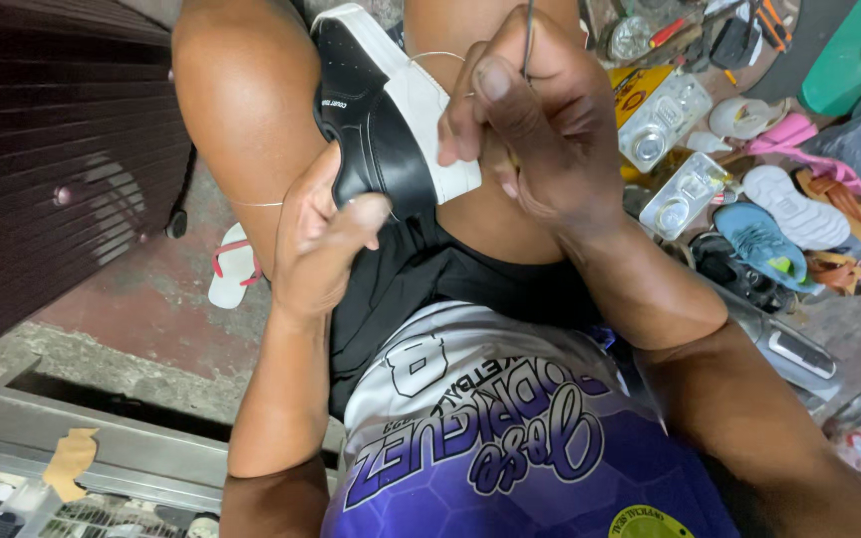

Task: The person sits on a chair and hand-stitches a black sneaker, pulling a needle with white thread through the shoe upper and sole edge, repeatedly repositioning the shoe on their lap and drawing the thread tight as they sew around the shoe.

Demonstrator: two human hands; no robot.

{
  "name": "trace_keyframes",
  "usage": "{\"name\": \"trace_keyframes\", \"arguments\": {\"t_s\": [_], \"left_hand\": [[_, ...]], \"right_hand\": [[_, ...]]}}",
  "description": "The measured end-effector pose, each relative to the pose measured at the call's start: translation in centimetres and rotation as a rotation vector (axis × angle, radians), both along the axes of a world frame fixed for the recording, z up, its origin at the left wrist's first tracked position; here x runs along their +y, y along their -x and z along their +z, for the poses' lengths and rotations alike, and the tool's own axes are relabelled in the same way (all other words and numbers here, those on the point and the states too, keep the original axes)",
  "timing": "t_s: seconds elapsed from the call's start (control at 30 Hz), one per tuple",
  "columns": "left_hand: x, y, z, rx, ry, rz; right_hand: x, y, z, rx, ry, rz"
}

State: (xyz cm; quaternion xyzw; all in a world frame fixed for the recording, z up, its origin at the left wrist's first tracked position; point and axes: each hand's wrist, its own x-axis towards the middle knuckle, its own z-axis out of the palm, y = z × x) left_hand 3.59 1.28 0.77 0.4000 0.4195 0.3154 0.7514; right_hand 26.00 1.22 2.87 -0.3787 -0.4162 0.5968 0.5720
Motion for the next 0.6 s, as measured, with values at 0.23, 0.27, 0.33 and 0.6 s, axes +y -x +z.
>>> {"name": "trace_keyframes", "arguments": {"t_s": [0.23, 0.27, 0.33, 0.6], "left_hand": [[1.1, 0.0, 1.2, 0.092, -0.089, -0.039], [1.3, 0.2, 1.4, 0.116, -0.106, -0.045], [1.8, 0.6, 1.7, 0.045, -0.121, -0.075], [3.3, 0.4, 2.0, 0.108, -0.352, -0.228]], "right_hand": [[-2.0, -7.0, -0.5, -0.026, 0.100, -0.176], [-2.7, -8.8, -0.9, -0.044, 0.087, -0.195], [-4.4, -12.5, -2.0, -0.129, 0.070, -0.243], [-7.5, -21.4, -4.1, -0.648, 0.153, -0.427]]}}
